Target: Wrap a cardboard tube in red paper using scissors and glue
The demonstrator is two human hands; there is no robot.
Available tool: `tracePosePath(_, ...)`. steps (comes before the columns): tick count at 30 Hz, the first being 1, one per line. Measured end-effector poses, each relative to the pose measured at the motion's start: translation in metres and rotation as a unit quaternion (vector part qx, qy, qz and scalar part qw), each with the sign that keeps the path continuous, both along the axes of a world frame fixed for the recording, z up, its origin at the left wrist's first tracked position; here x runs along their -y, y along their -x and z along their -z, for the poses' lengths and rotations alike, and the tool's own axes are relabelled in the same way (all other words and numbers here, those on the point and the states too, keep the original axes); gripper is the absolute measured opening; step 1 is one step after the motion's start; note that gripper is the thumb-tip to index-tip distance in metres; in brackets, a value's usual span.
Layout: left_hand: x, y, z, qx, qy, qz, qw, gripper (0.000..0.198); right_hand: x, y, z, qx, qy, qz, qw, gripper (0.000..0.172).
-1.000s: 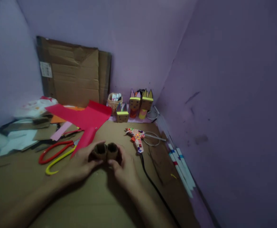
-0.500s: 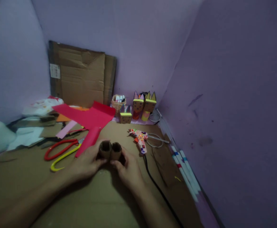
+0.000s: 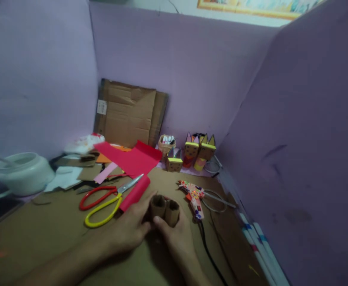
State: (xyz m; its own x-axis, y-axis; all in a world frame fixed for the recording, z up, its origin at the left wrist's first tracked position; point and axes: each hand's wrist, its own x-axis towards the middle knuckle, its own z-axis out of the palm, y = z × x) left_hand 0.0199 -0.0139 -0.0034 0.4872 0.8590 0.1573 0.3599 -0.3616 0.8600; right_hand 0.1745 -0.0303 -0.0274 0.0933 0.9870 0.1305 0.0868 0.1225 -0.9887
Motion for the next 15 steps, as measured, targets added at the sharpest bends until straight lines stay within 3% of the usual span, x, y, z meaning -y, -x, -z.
tracePosePath(4, 0.003, 0.008, 0.000, -0.073, -0.075, -0.037, 0.994, 0.070, -0.005, -0.003, -0.002, 0.055, 0.024, 0.086, 0.994, 0.047)
tracePosePath(6, 0.003, 0.012, -0.006, -0.156, -0.145, -0.107, 0.971, 0.060, -0.010, -0.007, -0.003, 0.053, 0.039, 0.143, 0.988, 0.052)
tracePosePath(8, 0.000, 0.015, -0.013, -0.259, -0.166, -0.186, 0.933, 0.056, -0.016, -0.011, -0.003, 0.010, 0.052, 0.165, 0.985, 0.060)
tracePosePath(10, -0.003, 0.016, -0.016, -0.348, -0.136, -0.224, 0.900, 0.061, -0.018, -0.013, -0.004, -0.034, 0.056, 0.162, 0.985, 0.065)
tracePosePath(12, -0.008, 0.017, -0.015, -0.407, -0.112, -0.220, 0.879, 0.062, -0.015, -0.014, -0.006, -0.030, 0.053, 0.152, 0.987, 0.062)
tracePosePath(15, -0.016, 0.020, -0.009, -0.423, -0.109, -0.208, 0.875, 0.055, 0.000, -0.009, -0.011, 0.038, 0.012, 0.079, 0.996, 0.043)
